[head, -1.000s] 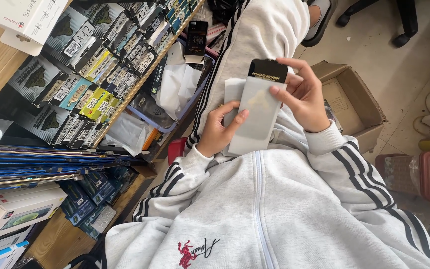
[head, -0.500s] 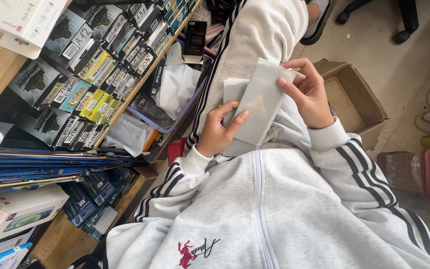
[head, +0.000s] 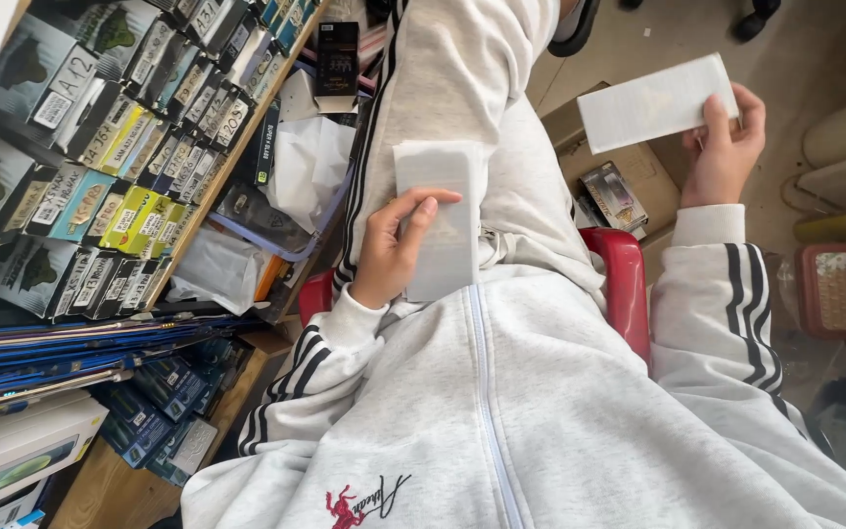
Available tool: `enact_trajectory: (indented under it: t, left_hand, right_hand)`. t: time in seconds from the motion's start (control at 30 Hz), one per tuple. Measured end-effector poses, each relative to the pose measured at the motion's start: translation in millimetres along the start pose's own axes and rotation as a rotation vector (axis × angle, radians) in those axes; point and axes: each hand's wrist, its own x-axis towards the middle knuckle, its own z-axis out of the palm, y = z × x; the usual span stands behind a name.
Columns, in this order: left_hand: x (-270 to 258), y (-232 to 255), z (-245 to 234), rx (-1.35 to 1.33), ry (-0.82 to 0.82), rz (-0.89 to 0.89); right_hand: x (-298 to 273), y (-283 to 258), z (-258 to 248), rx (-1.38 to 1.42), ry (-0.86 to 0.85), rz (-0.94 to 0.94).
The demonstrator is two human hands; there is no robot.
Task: The person is picking up individual screen protectors and placing them into white protective sleeves.
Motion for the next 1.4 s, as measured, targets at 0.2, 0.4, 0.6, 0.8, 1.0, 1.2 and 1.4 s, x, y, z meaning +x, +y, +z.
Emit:
enact_trajectory:
  t: [0.2, 0.4, 0.6, 0.8, 1.0, 1.2, 1.4]
  left_hand:
    - [0.2, -9.9, 2.2, -0.024, 0.012, -0.004]
    - [0.4, -13.4, 3.7, -0.054, 0.020, -0.001]
    - [-1.9, -18.8, 3.2, -0.048, 0.026, 0.002]
    - [-2.9, -18.6, 2.3, -0.053, 0.025, -0.003]
    - [-2.7, -19.3, 3.3, -0.063, 0.032, 0.007]
    - [-2.5, -22.0, 3.0, -0.098, 0.023, 0.039]
    - [-3.1, -11.9, 0.4, -0.065, 0.000, 0.046]
  right_hand:
    - [8.4, 224.0, -155.0, -0.266, 0.242, 0.189]
    - [-25.2, 401.7, -231.2, -0.405, 0.202, 0.453]
    - [-60.5, 315.9, -190.8, -0.548, -0.043, 0.451]
    - [-62.9, 302.3, -193.9, -0.475, -0.224, 0.530]
    - [-38.1, 310.6, -200.0, -0.412, -0.434, 0.587]
    - [10.8, 360.9, -236.3, -0.342, -0.686, 0.631]
    - [20.3, 145.9, -38.6, -0.307, -0.238, 0.183]
